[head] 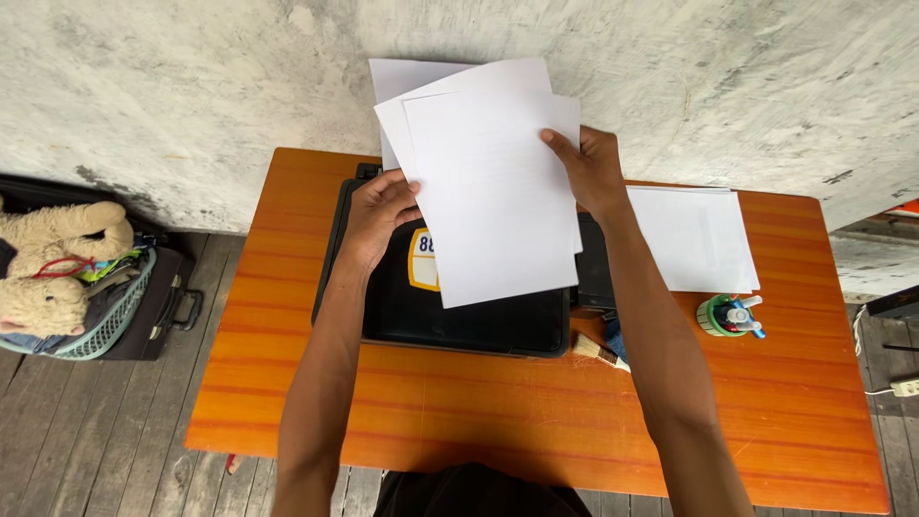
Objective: The person wipes the top of a printer with a blue cloth, then opens the scanner lid and places a document inside before closing it. They then load several sheets of paper into the printer's input tray one by one.
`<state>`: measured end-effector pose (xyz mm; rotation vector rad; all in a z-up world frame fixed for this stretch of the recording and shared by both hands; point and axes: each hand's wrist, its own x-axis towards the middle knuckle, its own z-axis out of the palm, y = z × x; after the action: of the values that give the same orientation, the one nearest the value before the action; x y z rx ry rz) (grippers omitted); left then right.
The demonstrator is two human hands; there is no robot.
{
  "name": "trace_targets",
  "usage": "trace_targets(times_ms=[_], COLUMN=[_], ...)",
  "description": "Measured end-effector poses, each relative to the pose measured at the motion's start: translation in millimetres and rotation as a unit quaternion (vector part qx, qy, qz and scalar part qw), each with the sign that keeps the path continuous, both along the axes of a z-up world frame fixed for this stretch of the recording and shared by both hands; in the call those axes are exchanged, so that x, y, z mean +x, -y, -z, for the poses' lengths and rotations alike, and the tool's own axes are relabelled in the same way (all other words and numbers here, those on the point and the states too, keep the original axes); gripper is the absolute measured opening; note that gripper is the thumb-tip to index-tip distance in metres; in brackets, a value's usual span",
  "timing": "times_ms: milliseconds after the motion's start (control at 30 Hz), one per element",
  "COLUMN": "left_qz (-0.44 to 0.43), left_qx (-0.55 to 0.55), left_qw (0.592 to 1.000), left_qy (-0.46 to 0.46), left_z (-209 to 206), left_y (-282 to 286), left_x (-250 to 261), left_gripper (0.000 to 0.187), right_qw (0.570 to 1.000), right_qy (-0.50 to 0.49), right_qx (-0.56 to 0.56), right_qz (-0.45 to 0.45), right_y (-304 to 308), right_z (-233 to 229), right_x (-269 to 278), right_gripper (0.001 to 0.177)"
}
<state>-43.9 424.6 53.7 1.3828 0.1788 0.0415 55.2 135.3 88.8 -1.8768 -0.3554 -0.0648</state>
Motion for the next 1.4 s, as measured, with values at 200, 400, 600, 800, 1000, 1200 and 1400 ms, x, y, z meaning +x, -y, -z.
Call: trace_targets(times_ms=[200, 400, 600, 800, 1000, 1200, 1400], left_qz=[0.023, -0.089, -0.083, -0.05, -0.056, -0.085, -0.158], left_qx=[0.059, 0.14, 0.153, 0.155, 0.202, 0.237, 0.293], left_qw=[0.998, 0.974, 0.969, 0.982, 0.977, 0.968, 0.937], left_qy=[0.026, 0.157, 0.175, 0.098, 0.044, 0.004, 0.108], left_z=[-25.1, -56.5, -45.4, -6.6, 40.7, 76.9, 60.0], left_y=[-4.9, -42.0, -53.2, -43.1, -42.6, -46.1, -39.7], left_x=[56.9, 106.7, 129.8, 124.4, 122.6, 119.5, 110.9], left_gripper=[0.017, 0.036, 0.036, 0.019, 0.011, 0.02, 0.019], right_qw=[0.995, 0.974, 0.969, 0.97, 0.966, 0.966, 0.968], right_qy=[0.02, 0.115, 0.117, 0.113, 0.119, 0.107, 0.14], right_qx=[0.069, 0.109, 0.117, 0.129, 0.152, 0.144, 0.127], right_qz=[0.075, 0.16, 0.186, 0.175, 0.174, 0.186, 0.165], right_y=[30.8, 80.5, 99.4, 106.4, 113.5, 110.2, 96.6], right_z=[18.9, 4.6, -0.7, 3.3, -4.2, -8.7, -14.8], right_x=[21.4, 31.8, 27.0, 20.5, 19.3, 13.1, 8.4], right_gripper=[0.036, 0.036, 0.035, 0.033, 0.033, 0.032, 0.032])
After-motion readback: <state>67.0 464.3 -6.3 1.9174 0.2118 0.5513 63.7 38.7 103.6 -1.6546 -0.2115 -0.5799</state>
